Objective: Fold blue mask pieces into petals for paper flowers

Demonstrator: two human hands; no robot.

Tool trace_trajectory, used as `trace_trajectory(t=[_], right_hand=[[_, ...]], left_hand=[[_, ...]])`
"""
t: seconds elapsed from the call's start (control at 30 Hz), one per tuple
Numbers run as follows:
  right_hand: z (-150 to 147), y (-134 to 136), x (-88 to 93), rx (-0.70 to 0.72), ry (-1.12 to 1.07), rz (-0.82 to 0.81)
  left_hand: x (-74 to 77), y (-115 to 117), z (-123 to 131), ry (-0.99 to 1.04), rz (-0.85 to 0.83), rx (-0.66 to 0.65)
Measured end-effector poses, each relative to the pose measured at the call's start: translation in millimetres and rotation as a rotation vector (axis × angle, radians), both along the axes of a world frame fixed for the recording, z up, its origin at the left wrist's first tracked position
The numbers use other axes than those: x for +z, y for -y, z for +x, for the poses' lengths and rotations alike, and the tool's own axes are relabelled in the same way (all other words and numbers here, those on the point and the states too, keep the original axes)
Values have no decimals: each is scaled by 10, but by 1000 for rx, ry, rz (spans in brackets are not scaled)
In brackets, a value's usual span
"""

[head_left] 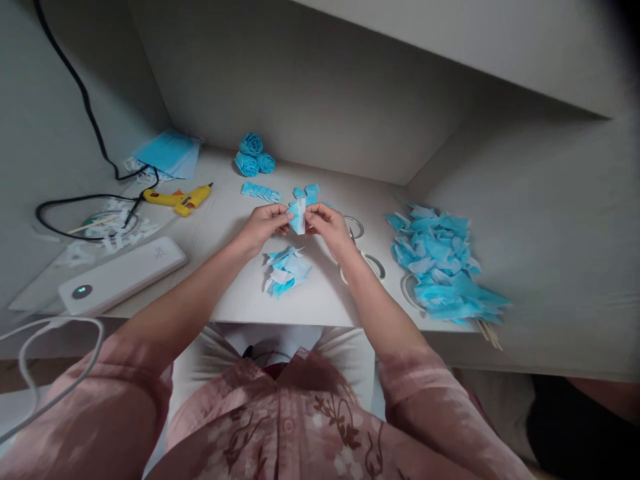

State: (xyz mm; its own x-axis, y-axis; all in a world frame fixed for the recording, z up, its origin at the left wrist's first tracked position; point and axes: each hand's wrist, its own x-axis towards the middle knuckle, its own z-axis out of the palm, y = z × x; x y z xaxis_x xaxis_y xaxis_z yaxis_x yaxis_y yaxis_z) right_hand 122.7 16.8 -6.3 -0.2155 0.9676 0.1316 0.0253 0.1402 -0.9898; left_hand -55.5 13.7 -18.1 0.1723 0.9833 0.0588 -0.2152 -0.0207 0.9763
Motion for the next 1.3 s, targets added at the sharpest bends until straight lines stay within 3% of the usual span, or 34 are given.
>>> trace_trajectory(t=[0.2, 0.43, 0.57, 0.73, 0.83, 0.93, 1.1, 1.2, 1.3], right_hand=[[-13, -1, -18, 2, -2, 15], [42, -79, -64, -115, -90, 59], [189, -150, 38, -222, -120, 79], [572, -204, 304, -367, -167, 155], [836, -169, 405, -378, -31, 171], [1052, -113, 339, -383, 173, 139], [1210, 19, 53, -400, 348, 111], [1071, 155, -19, -371, 383, 166], [774, 279, -6, -283, 383, 324]], left_hand=[[-6, 18, 11, -40, 8, -27], [4, -7, -3, -18, -24, 14], [37, -9, -25, 35, -52, 50], [67, 11, -20, 40, -59, 71], [76, 21, -18, 32, -49, 73], [68, 17, -22, 30, -29, 69], [67, 32, 0, 33, -28, 58], [94, 68, 25, 29, -39, 33], [119, 90, 37, 23, -52, 19]])
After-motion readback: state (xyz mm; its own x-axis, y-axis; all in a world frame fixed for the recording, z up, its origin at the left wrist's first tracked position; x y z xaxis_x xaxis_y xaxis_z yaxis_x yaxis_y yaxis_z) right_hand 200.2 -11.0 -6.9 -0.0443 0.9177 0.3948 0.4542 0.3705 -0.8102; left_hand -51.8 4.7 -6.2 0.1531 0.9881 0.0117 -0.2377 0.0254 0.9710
